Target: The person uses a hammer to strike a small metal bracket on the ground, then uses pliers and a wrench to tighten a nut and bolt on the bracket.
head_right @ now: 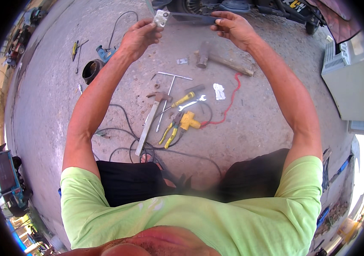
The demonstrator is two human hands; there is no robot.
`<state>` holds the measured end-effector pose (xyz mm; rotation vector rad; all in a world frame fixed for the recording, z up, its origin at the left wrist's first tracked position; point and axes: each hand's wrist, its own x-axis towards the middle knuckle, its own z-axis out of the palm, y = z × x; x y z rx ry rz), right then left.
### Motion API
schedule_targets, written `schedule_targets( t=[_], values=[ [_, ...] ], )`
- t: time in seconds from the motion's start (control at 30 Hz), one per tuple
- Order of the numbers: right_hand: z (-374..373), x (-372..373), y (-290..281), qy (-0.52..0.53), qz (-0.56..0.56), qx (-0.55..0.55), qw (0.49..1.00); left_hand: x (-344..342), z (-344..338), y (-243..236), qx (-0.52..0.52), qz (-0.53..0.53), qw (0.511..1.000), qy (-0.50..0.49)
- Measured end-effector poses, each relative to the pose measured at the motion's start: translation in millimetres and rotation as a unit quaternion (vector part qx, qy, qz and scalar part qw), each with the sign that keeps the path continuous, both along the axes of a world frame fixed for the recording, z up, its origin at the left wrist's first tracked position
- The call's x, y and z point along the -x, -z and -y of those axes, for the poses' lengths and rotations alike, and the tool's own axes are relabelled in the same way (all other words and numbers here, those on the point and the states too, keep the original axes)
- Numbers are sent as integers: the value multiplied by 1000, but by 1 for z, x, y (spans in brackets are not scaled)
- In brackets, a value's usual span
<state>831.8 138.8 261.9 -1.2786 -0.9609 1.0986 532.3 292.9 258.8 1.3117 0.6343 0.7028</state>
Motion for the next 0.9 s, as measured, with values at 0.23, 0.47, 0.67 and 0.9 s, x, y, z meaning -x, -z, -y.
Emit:
schedule_targets(
  t=[0.23,0.47,0.67,0.9],
  values=[
    [-2,1,2,14,9,26,1000,1,0,-1,-9,-2,1000,0],
    [-2,6,2,28,10,34,999,1,0,-4,-3,5,1000,12],
    [-2,6,-1,31,-96,11,995,0,0,-7,10,19,1000,20],
    [-5,17,2,-8,-237,-39,971,-7,1,-13,39,61,997,40]
  ],
)
